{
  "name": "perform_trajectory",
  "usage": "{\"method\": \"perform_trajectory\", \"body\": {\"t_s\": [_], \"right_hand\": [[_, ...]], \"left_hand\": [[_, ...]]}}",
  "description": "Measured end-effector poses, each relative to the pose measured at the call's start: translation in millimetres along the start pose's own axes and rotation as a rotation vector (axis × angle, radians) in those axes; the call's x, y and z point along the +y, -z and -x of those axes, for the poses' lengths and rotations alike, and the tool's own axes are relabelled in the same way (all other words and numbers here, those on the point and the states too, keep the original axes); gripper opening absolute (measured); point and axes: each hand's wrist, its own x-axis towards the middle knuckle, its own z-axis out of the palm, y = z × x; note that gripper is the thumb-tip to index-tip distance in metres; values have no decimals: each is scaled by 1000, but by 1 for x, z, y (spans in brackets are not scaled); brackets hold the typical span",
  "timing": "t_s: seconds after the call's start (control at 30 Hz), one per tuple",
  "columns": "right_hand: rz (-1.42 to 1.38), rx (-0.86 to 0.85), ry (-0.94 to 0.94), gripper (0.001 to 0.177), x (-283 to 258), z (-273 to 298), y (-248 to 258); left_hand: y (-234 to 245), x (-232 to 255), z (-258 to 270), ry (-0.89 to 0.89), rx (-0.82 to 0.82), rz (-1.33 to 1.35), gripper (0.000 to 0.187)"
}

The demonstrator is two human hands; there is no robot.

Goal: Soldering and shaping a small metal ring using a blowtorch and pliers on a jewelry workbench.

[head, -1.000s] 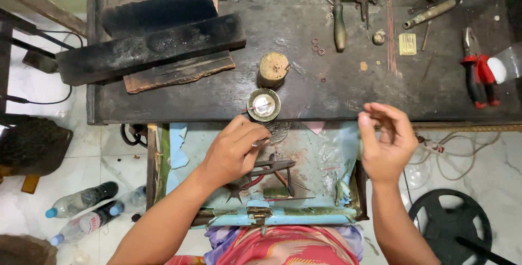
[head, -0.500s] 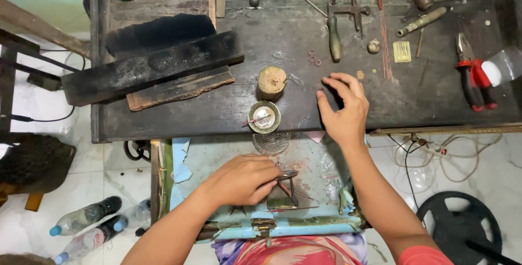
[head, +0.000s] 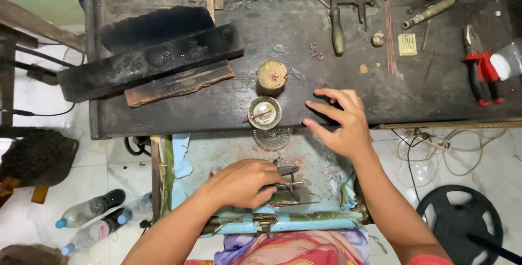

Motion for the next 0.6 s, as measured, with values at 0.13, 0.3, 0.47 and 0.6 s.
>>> {"method": "perform_trajectory", "body": {"t_s": [0.13,0.3,0.47,0.6], "right_hand": [[80,-64,77,32,4,12,0],[141,-83,132,43,-3,14,-2],[25,-30,183,14,-9,12,-2],[-75,5,212,6,-3,14,-5]], "left_hand": [[-2,-3,-3,23,-61,10,19],[-9,-5,-4,33,-86,-19,19],[11,-3,3,133,10,74,17],[28,-9,27,303,163,-33,11]]}}
